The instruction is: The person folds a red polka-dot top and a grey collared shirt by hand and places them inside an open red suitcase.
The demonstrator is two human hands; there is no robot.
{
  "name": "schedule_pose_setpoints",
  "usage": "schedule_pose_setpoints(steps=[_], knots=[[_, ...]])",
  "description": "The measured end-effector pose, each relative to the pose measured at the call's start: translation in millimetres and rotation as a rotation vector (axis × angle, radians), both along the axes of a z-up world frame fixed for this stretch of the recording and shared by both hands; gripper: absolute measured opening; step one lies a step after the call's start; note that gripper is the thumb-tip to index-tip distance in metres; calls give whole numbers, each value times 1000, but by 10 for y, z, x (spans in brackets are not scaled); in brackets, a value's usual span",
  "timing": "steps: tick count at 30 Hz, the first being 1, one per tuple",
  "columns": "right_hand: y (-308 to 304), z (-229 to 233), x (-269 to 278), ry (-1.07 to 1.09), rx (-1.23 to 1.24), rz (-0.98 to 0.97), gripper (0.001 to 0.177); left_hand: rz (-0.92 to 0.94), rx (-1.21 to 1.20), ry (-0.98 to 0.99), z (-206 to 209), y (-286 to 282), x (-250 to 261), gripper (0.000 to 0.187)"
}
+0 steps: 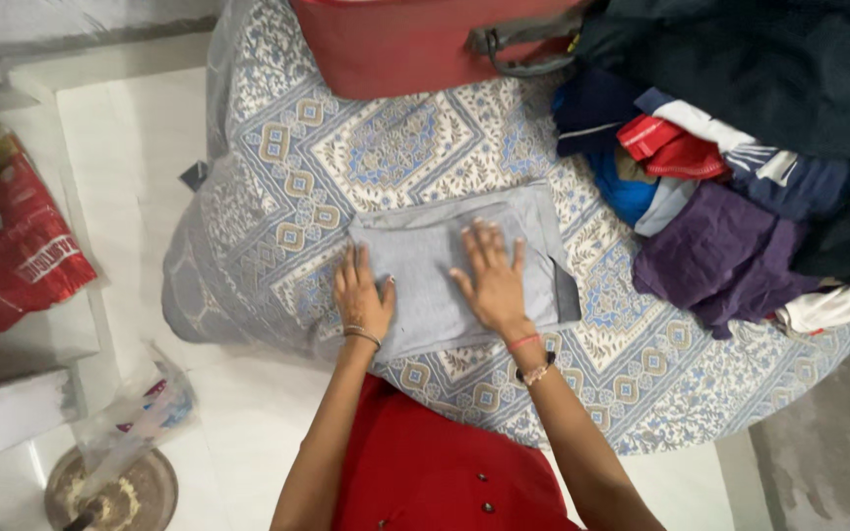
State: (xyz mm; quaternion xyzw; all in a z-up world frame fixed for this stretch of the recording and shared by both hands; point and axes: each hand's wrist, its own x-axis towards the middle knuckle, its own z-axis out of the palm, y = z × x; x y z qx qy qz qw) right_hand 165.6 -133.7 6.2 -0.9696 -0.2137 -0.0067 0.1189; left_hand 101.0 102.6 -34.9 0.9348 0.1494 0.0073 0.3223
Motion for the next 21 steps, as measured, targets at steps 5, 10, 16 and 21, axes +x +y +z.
schedule_pose_setpoints(steps=[5, 10, 16, 21], knots=[[-15, 141, -339, 142, -5, 24, 66, 69, -230, -107, 101, -51, -438, 84], [42, 145, -293, 130, 50, -52, 60, 72, -641, -36, 272, 10, -515, 86], [141, 79, -420, 89, 41, -13, 54, -39, -892, 52, 484, 30, -309, 95], [30, 155, -384, 219, 241, -25, 53, -190, -814, -120, 831, -256, -185, 98]])
